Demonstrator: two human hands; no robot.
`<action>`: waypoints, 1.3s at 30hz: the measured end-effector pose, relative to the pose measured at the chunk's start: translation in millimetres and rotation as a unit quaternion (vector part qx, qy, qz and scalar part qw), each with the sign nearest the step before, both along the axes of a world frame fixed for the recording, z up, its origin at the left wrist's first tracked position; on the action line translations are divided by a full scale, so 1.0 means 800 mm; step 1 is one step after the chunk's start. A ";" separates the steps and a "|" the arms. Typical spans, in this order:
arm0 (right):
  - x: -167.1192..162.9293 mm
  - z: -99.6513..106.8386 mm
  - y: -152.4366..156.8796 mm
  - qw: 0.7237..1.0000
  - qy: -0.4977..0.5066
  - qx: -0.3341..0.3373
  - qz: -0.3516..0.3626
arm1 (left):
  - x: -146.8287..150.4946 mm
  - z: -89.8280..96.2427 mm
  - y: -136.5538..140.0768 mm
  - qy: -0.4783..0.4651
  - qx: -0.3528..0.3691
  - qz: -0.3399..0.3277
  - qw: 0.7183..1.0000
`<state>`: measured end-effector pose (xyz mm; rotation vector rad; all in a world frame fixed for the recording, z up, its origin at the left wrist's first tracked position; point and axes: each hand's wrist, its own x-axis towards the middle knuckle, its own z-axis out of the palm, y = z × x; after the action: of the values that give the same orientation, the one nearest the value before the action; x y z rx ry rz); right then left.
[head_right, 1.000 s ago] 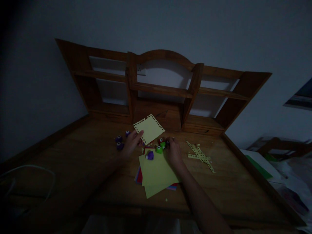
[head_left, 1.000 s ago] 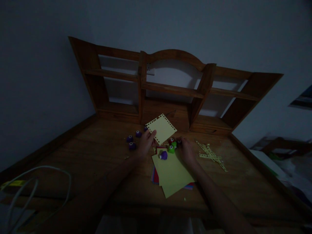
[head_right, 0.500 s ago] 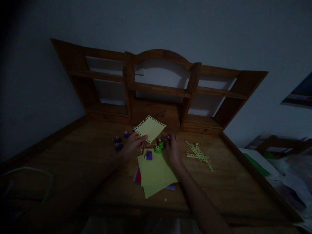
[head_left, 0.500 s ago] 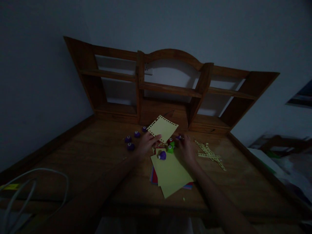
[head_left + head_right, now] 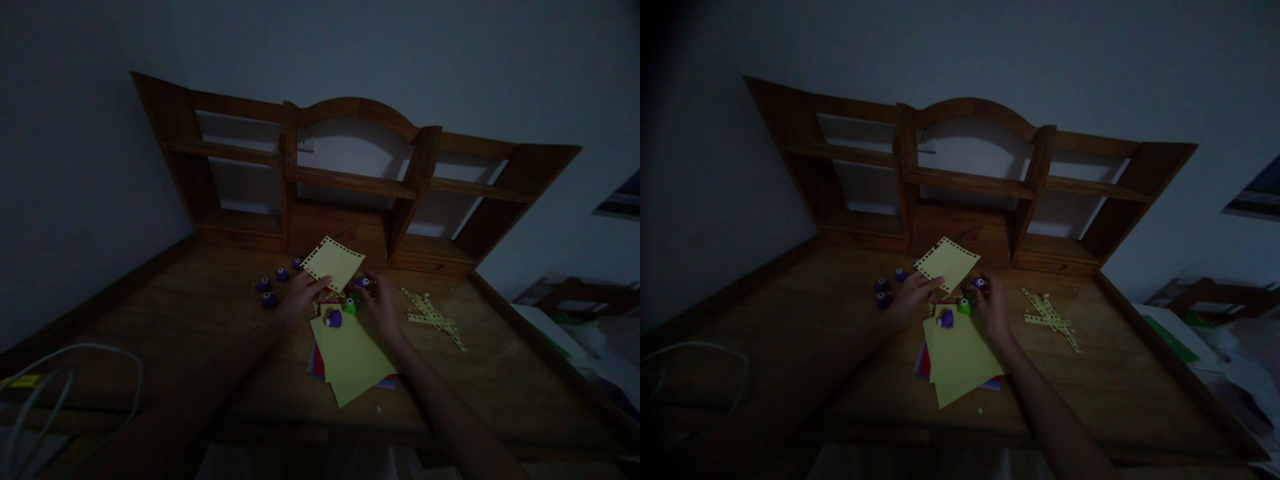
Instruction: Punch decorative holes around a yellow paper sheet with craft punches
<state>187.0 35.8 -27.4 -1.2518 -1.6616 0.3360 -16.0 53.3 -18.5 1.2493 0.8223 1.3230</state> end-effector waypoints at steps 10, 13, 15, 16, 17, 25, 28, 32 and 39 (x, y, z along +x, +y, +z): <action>0.025 0.007 0.002 0.978 -0.190 -0.049 -0.066 | 0.000 0.004 0.000 0.002 -0.009 0.017 1.000; 0.022 0.006 0.005 0.980 -0.178 -0.076 -0.041 | 0.000 0.002 0.002 0.000 -0.008 0.024 1.000; 0.020 0.009 0.005 0.985 -0.154 -0.063 -0.047 | -0.001 0.001 0.002 -0.002 -0.007 0.026 1.000; 0.020 0.011 0.006 0.987 -0.140 -0.049 -0.059 | -0.001 0.000 0.002 -0.004 -0.006 0.027 1.000; 0.021 0.012 0.006 0.989 -0.128 -0.034 -0.070 | -0.001 0.000 0.002 -0.007 -0.006 0.027 1.000; 0.043 -0.005 0.020 0.982 -0.171 -0.068 -0.041 | -0.003 -0.001 0.001 0.000 -0.013 0.008 1.000; 0.046 -0.011 0.022 0.977 -0.185 -0.078 -0.078 | -0.004 -0.001 0.002 0.014 -0.004 0.005 1.000; 0.049 -0.015 0.027 0.973 -0.187 -0.082 -0.105 | -0.007 -0.004 0.005 0.020 0.007 0.011 1.000; 0.042 -0.014 0.029 0.990 -0.016 -0.051 -0.129 | -0.006 -0.008 0.008 0.009 0.004 0.014 1.000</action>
<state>220.3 58.7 -38.9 -1.5359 -1.5016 0.2460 -20.9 59.4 -25.1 1.2618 0.8512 1.3393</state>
